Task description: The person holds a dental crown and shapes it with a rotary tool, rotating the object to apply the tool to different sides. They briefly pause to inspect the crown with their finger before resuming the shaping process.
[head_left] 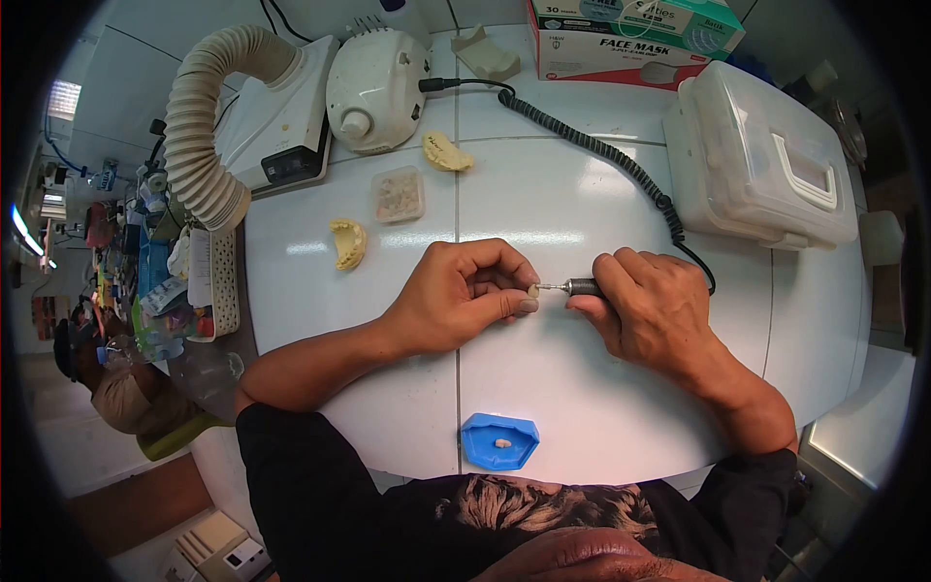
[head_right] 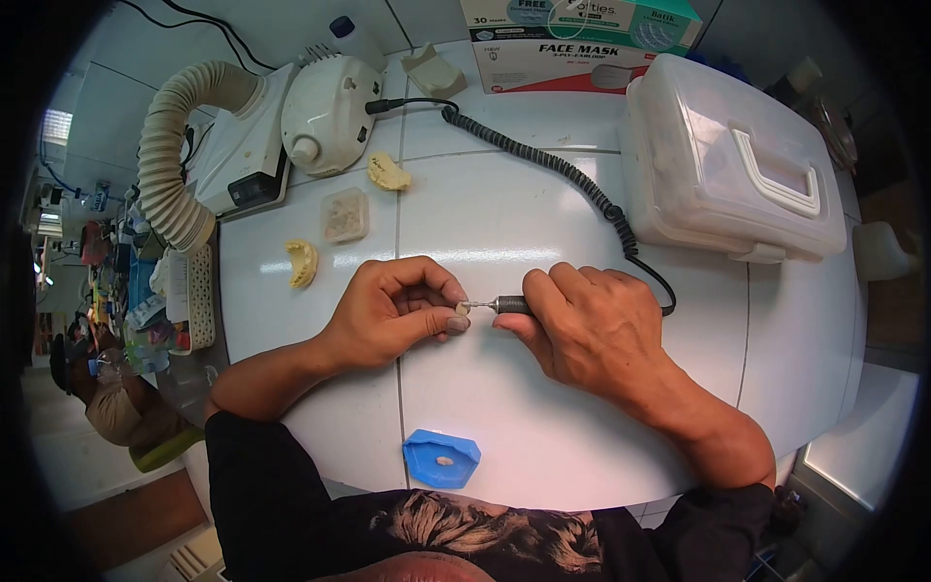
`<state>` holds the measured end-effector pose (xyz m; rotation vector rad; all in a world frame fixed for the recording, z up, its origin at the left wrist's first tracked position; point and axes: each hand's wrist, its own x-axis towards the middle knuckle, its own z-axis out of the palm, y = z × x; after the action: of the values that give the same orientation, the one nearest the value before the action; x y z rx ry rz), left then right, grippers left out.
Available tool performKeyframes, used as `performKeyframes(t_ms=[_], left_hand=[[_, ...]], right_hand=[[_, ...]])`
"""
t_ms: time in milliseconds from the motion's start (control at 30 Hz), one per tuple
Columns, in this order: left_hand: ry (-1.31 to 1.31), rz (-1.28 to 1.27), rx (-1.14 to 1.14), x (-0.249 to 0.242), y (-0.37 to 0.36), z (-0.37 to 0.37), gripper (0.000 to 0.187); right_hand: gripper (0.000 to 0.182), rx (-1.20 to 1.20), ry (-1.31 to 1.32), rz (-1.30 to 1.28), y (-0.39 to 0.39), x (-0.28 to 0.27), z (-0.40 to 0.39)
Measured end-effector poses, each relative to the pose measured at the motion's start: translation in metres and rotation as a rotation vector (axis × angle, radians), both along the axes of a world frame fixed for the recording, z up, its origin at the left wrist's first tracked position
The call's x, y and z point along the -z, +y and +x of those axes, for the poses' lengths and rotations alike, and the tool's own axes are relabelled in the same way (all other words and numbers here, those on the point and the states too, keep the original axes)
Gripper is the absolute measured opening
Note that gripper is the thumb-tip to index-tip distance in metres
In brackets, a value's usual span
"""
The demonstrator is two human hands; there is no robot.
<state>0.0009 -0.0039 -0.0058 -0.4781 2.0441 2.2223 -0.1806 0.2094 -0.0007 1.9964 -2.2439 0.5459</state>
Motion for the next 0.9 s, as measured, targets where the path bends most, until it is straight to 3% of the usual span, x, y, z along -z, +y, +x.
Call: performKeyframes(t_ms=[900], left_hand=[[0.003, -0.007, 0.004, 0.0002, -0.0008, 0.0001, 0.015]], right_hand=[[0.047, -0.023, 0.000, 0.015, -0.0001, -0.0026, 0.0002]])
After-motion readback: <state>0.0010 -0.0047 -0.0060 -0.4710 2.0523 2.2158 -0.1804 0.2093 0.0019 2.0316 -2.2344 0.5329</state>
